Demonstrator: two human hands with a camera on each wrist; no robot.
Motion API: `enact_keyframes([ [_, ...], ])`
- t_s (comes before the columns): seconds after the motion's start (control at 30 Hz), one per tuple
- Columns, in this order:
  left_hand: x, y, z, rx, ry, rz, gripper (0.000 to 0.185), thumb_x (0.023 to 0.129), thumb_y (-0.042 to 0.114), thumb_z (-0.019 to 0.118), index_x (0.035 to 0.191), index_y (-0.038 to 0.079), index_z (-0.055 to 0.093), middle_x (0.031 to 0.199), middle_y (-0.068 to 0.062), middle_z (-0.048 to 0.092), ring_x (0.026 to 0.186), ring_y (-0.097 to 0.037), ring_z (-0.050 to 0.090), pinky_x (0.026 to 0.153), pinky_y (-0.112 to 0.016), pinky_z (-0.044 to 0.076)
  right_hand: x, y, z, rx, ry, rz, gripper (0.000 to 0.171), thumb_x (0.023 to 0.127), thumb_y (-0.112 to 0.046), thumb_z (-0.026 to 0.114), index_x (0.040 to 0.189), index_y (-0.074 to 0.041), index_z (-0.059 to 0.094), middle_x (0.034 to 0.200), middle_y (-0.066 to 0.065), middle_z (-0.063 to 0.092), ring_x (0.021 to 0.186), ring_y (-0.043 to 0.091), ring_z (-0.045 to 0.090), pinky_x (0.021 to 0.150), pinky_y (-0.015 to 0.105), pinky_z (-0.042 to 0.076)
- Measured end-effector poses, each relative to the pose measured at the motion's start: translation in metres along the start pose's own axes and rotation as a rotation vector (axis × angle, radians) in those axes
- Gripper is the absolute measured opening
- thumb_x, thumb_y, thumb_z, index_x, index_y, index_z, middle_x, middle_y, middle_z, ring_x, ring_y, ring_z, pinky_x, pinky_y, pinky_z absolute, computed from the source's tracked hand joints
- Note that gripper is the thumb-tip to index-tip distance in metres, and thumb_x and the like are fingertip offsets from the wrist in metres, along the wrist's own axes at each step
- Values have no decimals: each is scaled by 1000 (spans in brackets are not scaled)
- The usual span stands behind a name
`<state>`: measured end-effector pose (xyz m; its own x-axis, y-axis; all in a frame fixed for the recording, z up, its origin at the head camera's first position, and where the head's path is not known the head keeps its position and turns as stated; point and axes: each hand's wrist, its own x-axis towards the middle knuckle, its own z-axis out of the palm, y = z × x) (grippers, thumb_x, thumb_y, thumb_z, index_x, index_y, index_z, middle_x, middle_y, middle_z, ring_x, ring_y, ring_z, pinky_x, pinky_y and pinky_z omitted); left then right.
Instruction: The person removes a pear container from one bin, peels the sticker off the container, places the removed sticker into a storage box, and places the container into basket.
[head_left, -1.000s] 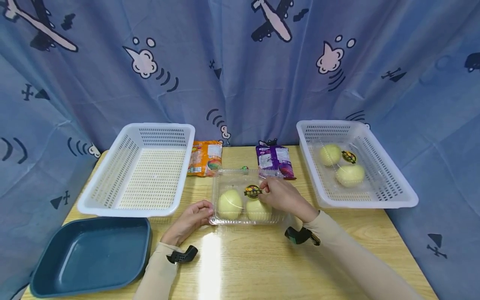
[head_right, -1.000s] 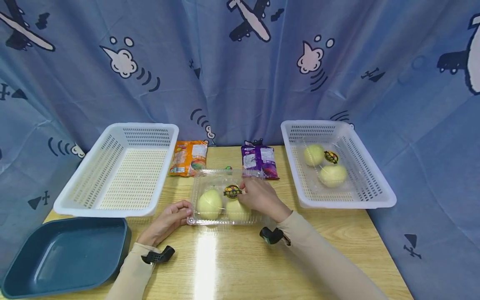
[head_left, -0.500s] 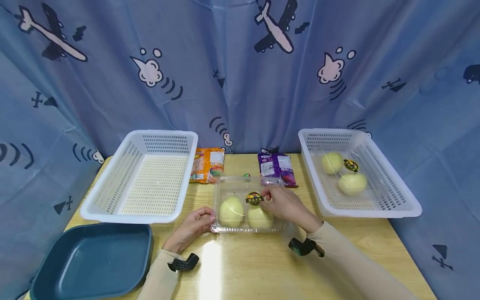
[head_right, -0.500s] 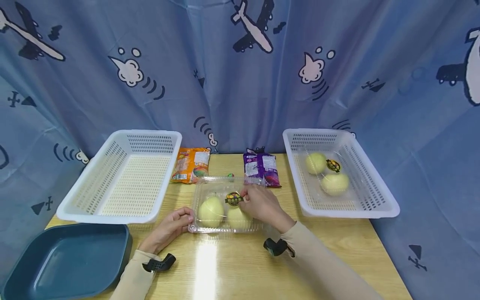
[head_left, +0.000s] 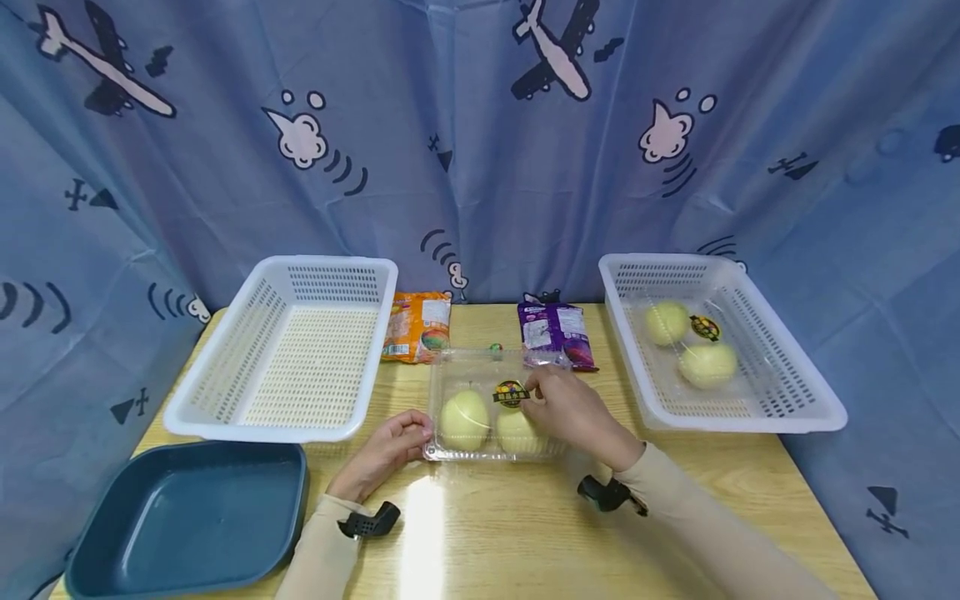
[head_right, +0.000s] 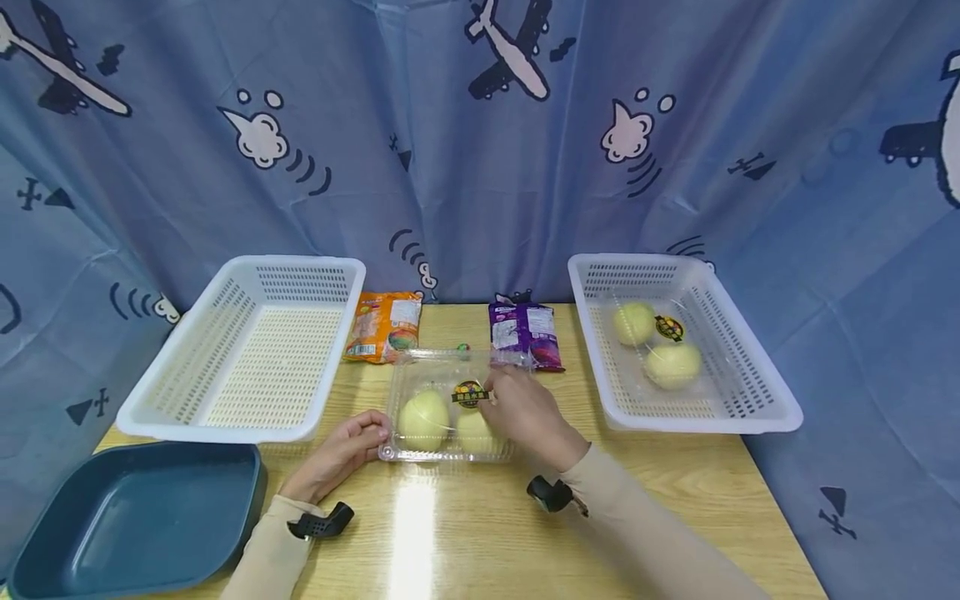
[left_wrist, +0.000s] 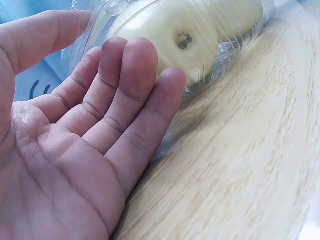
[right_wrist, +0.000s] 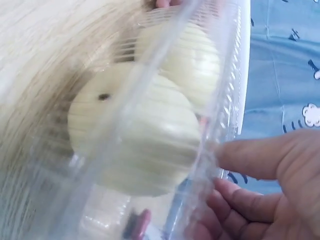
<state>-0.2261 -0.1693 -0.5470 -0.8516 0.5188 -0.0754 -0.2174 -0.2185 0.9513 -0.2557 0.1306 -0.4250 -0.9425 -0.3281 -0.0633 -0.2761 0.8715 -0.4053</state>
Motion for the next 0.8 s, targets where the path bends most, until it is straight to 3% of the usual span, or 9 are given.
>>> enact_keyframes([
  [0.23, -1, 2, 2, -2, 15, -5, 8, 105, 10, 52, 112, 12, 55, 92, 8, 64, 84, -6, 61, 82, -25, 57, 11, 7, -7, 125, -55, 24, 15, 93, -20, 69, 100, -7, 70, 87, 2, 64, 81, 16, 55, 72, 30, 46],
  [0.57, 0, -1, 0, -12, -12, 13, 10, 105, 8, 50, 112, 12, 55, 94, 8, 65, 84, -5, 62, 82, -26, 57, 13, 9, -8, 142, -53, 21, 9, 94, -14, 64, 90, -11, 71, 85, 0, 65, 77, 13, 54, 71, 28, 46],
  [0.8, 0, 0, 1, -7, 9, 9, 8, 104, 10, 52, 112, 12, 55, 94, 8, 64, 86, -6, 62, 83, -25, 57, 12, 12, -8, 165, -34, 9, 10, 94, -15, 61, 88, -11, 67, 89, 3, 66, 81, 16, 56, 73, 28, 45],
])
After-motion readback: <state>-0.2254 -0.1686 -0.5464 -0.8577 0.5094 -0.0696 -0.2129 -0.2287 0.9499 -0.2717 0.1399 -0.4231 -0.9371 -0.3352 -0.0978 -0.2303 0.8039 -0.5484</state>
